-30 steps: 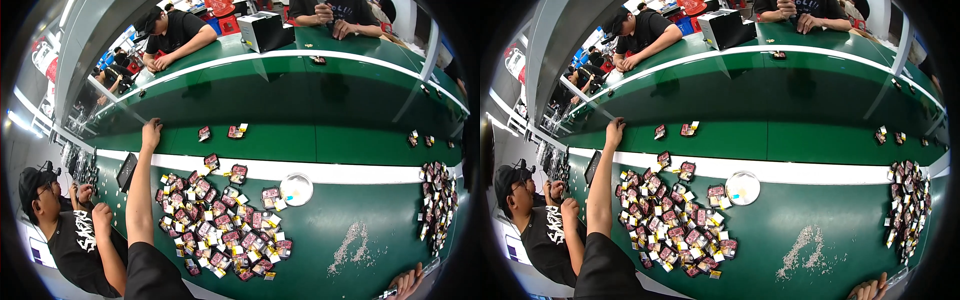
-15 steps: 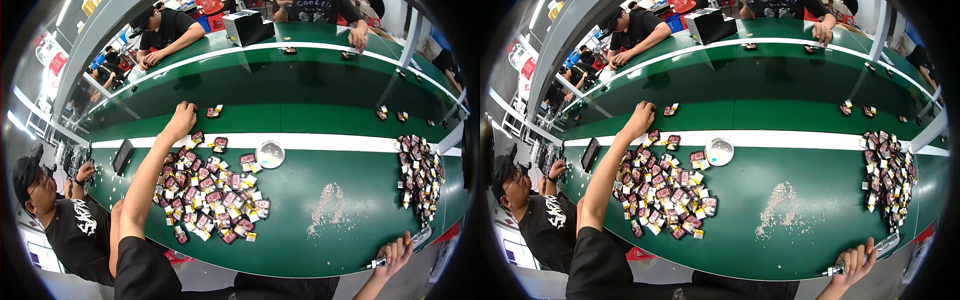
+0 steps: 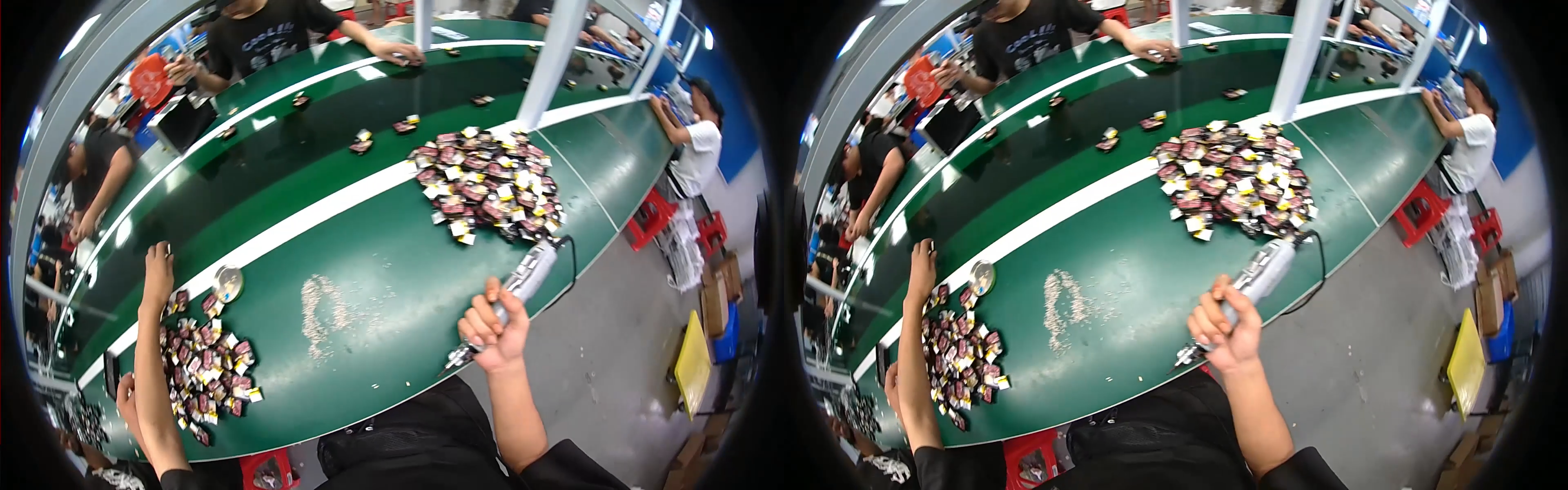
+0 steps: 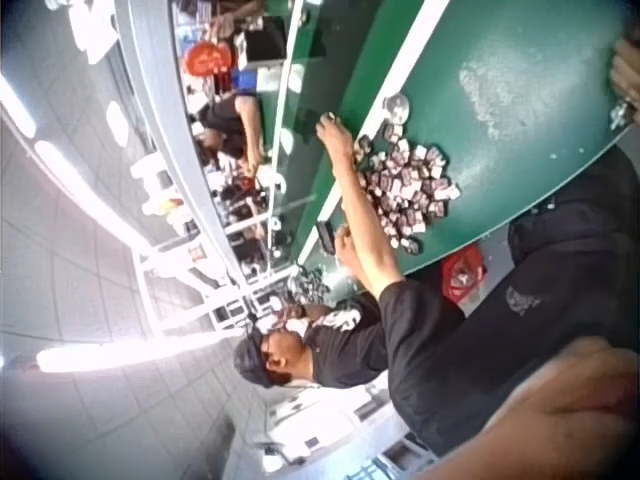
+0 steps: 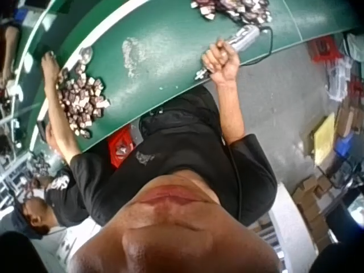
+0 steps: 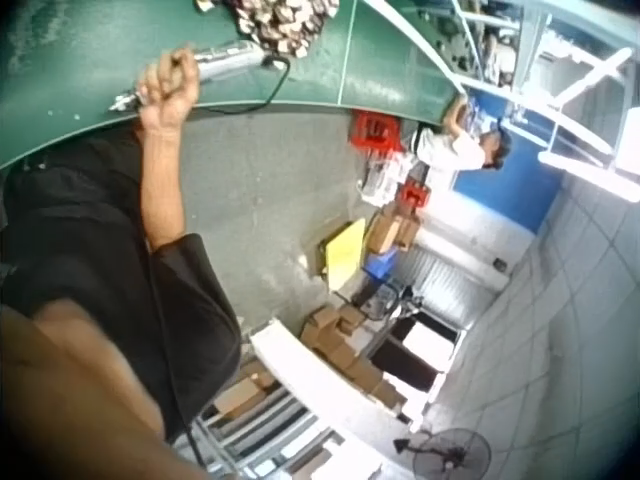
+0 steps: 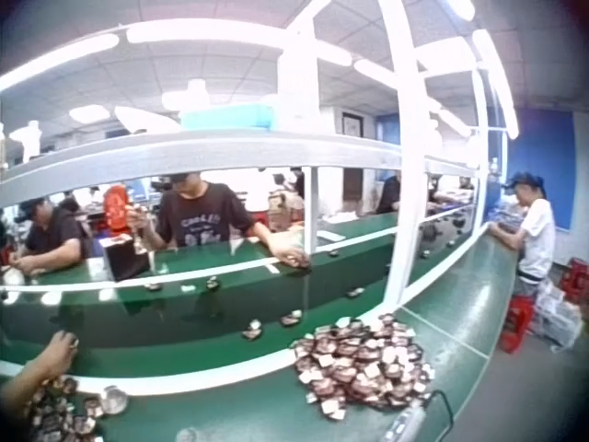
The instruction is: Assembling small electronic components using an electric screwdriver on a production line.
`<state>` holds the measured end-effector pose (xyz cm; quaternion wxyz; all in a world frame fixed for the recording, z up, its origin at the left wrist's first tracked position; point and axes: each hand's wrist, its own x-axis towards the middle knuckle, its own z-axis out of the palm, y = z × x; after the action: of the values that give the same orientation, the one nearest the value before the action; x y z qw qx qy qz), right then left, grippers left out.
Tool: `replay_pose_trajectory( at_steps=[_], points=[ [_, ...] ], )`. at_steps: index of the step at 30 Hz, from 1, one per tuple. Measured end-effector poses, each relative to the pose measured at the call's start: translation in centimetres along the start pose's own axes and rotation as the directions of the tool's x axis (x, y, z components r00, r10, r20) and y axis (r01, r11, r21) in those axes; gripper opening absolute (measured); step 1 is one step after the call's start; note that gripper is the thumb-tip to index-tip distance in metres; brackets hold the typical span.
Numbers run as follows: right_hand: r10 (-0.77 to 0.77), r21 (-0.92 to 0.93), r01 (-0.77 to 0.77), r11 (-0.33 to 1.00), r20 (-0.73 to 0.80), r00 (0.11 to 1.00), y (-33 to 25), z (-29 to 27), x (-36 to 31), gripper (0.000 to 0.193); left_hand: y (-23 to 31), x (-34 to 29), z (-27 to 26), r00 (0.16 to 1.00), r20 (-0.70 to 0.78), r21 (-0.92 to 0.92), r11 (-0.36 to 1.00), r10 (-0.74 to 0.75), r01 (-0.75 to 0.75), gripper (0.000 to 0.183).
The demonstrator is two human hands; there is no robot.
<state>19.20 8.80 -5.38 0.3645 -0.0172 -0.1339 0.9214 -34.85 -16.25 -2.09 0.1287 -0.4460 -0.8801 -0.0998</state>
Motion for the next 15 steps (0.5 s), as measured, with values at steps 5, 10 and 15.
replay_pose_trajectory(
  at_steps=[5,10,15],
  points=[
    [-0.008,0.017,0.008,1.0,0.024,1.0,-0.8,-0.2,-0.4,0.016,24.8,2.1,-2.1,0.932,-0.037,-0.407,0.847,0.36,-0.343,0.032],
    [-0.011,0.024,0.01,1.0,0.025,1.0,-1.1,-0.4,-0.6,0.015,44.6,3.7,-0.3,0.784,-0.127,-0.577,0.598,0.608,-0.557,0.029],
    [-0.009,0.009,0.009,1.0,0.022,1.0,-0.7,0.2,-0.8,0.015,52.5,6.5,0.2,0.744,-0.264,-0.511,0.566,0.613,-0.647,0.052]
  ],
)
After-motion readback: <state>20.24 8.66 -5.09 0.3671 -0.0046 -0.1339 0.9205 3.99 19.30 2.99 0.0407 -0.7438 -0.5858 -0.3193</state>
